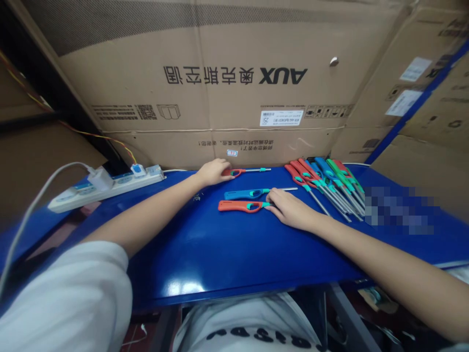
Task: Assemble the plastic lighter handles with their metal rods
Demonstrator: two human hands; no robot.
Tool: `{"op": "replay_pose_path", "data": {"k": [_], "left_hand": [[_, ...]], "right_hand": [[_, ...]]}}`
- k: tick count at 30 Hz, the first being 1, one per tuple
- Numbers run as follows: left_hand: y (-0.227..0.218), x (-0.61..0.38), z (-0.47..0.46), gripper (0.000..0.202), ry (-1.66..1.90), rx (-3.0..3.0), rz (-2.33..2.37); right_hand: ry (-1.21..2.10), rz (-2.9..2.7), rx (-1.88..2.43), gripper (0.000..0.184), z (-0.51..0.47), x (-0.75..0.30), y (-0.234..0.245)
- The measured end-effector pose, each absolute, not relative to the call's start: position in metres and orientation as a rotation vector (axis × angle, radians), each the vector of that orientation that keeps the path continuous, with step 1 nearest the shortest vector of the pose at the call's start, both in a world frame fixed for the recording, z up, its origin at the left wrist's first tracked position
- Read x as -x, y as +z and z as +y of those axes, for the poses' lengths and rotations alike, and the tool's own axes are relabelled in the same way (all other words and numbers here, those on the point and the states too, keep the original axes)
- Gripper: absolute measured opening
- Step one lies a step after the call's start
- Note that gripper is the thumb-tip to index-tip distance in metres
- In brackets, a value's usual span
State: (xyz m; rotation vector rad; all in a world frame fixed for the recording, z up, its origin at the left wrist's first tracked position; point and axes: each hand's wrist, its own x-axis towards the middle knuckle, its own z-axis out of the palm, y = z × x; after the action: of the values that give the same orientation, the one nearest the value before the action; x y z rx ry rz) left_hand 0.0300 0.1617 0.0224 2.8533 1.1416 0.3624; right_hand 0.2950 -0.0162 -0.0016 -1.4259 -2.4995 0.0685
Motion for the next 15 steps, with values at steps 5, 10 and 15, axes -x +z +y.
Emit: {"op": "replay_pose_path", "data": {"k": [5,10,15], "left_hand": [[0.029,-0.046,0.116,0.044,0.738,-2.949,0.778],[0.042,-0.061,0.038,0.046,0.442,-3.090,0.227],[0.053,-0.059,-0.020,0.020,0.105,-2.881,0.620]], "right_hand": [[0.477,-2.428,1.446,0.022,-0.026,-0.289,0.013],[0.252,-2.531,1.461,0.026,-0.048,-0.276,0.036],[-0.120,-2.675,1.357,0.022,-0.085,-0.259,0.057]]}}
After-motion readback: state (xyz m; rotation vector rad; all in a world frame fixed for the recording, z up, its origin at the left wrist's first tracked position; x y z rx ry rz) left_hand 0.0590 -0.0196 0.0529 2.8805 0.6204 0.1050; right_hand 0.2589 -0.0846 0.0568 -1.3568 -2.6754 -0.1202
